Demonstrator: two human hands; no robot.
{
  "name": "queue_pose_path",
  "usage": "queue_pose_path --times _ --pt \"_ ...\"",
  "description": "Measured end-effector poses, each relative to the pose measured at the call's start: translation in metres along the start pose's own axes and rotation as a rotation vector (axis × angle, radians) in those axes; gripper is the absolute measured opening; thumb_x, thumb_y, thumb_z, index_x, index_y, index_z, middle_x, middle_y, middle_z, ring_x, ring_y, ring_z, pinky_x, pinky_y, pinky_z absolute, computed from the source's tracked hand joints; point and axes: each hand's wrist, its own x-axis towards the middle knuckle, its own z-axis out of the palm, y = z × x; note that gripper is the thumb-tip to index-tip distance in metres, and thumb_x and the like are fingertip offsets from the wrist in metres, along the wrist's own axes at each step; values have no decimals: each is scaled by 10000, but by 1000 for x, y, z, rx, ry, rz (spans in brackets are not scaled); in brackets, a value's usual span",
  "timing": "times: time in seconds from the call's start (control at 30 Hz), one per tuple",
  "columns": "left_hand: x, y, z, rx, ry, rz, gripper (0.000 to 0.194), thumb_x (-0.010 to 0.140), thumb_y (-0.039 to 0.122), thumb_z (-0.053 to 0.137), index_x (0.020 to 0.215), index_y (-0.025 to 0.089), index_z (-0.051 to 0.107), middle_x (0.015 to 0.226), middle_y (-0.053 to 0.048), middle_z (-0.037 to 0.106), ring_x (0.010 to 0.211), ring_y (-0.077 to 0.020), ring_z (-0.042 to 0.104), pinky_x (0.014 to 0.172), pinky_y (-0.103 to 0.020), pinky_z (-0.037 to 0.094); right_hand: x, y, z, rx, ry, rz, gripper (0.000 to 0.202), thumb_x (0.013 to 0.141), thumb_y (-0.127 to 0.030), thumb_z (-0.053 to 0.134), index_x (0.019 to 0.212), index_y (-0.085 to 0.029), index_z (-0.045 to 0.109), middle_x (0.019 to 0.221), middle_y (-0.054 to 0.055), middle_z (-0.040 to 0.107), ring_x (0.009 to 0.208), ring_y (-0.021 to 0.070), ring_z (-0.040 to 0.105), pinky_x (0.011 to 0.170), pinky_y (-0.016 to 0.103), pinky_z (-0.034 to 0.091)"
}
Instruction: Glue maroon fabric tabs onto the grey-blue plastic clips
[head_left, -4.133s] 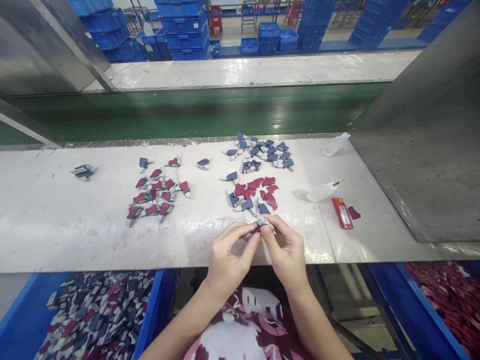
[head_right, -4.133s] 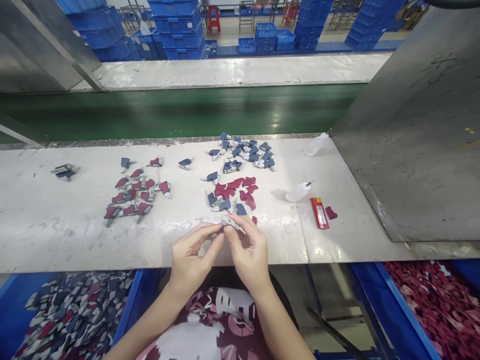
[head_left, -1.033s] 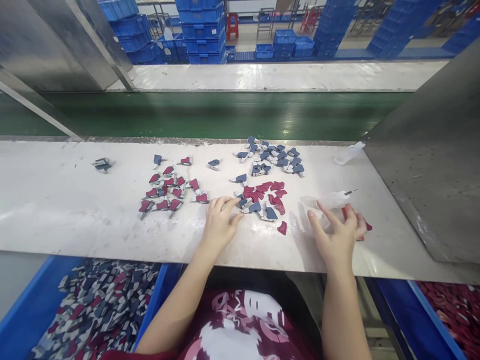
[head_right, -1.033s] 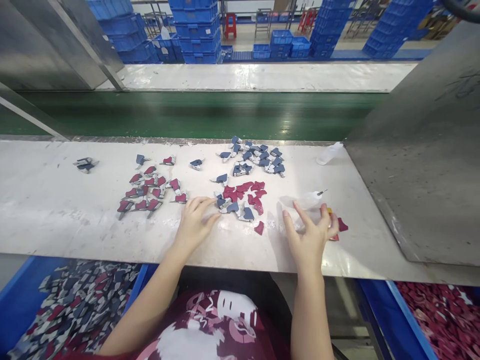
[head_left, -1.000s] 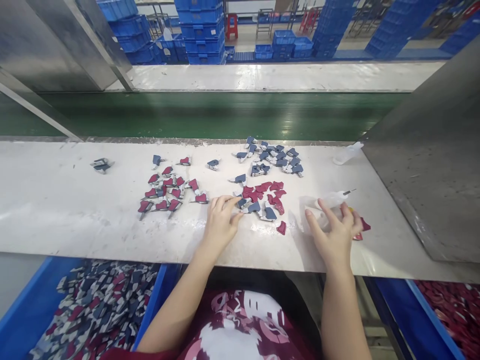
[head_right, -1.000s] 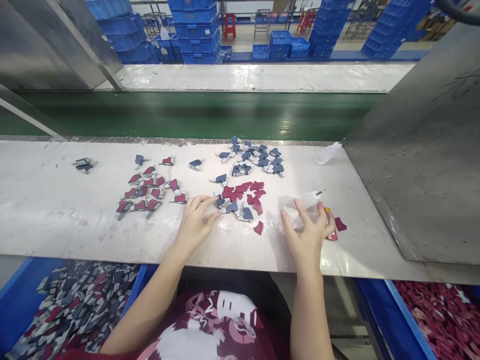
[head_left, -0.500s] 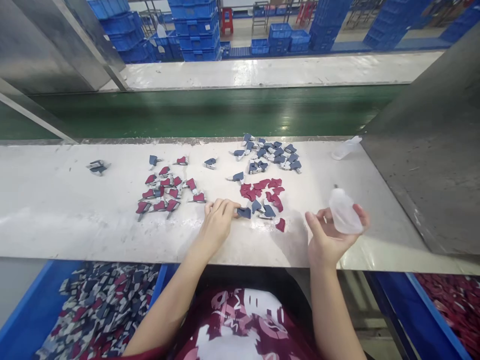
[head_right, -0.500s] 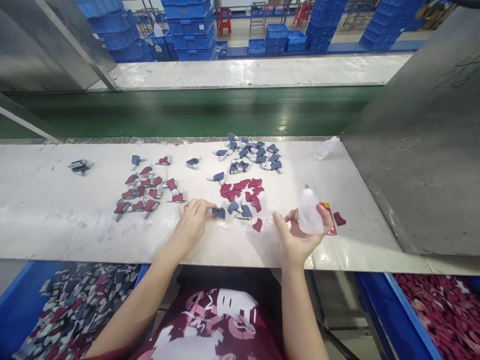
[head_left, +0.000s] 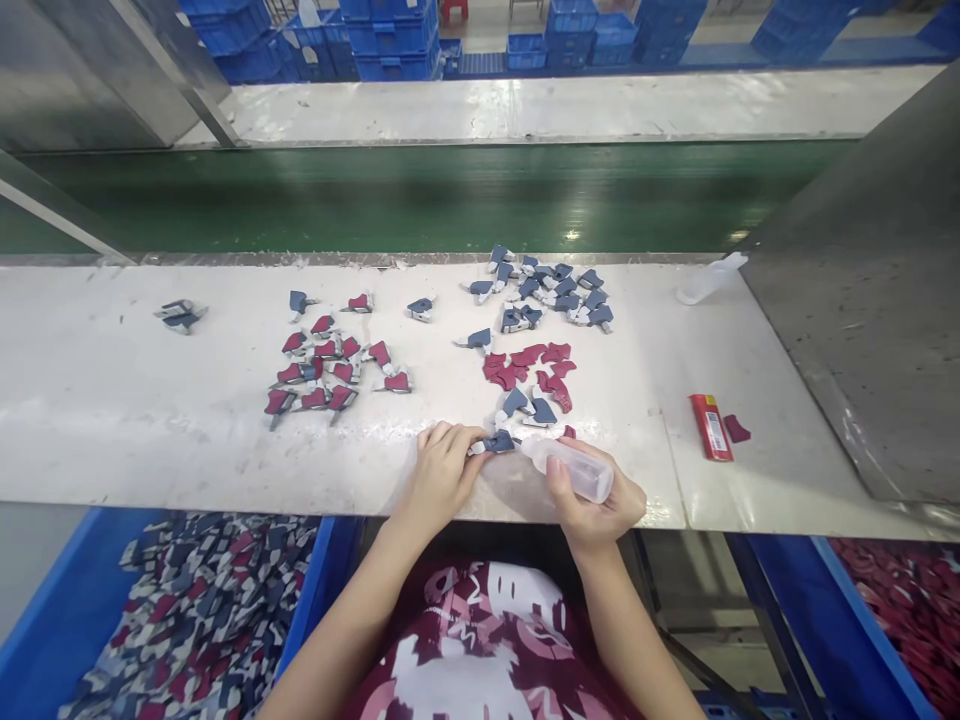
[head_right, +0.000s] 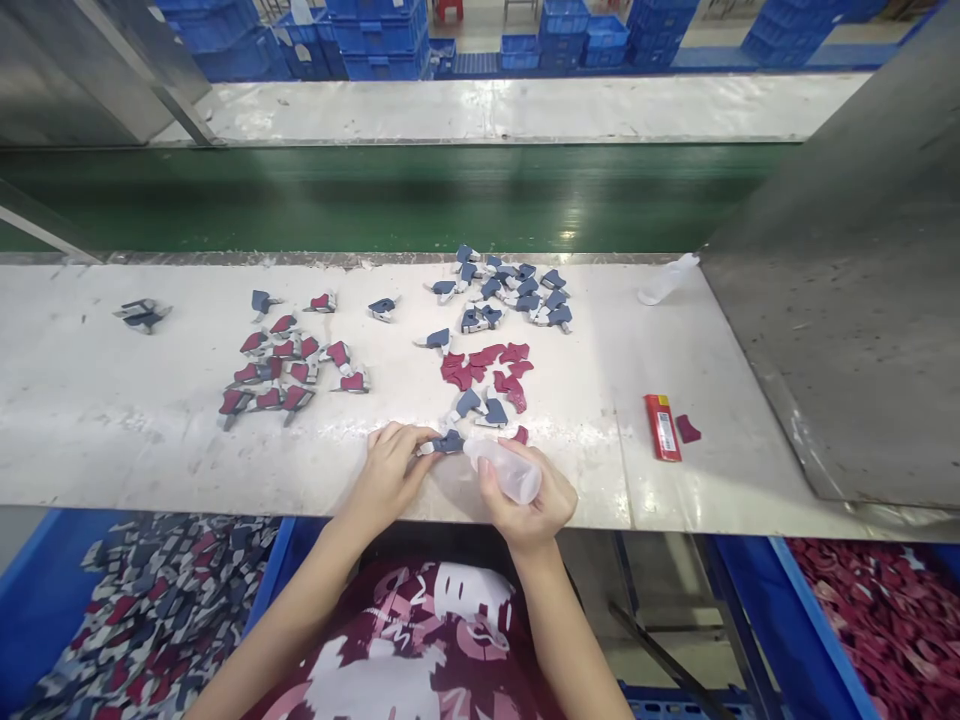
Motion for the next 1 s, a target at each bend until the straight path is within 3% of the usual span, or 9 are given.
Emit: queue_pose_path --times 0.33,0.53,1.0 --pt "0 0 2 26 16 10 125 978 213 582 1103 204 572 1028 -33 711 969 -229 579 866 -379 352 4 -2 3 -73 -51 9 173 821 -318 742 930 -186 718 791 41 773 576 178 721 524 255 574" --pt "0 1 1 21 4 -5 125 986 222 566 1111 219 572 1053 -42 715 990 -236 588 876 -387 361 5 -3 3 -32 -67 -15 162 814 -276 751 941 -182 718 794 36 773 585 174 724 531 244 574" --pt "1 2 1 21 -16 -22 116 992 234 545 1099 215 586 1061 -49 717 1000 -236 581 889 -396 358 -1 -3 -3 -37 -19 84 134 823 -283 726 915 -186 733 808 46 767 660 204 734 583 276 572"
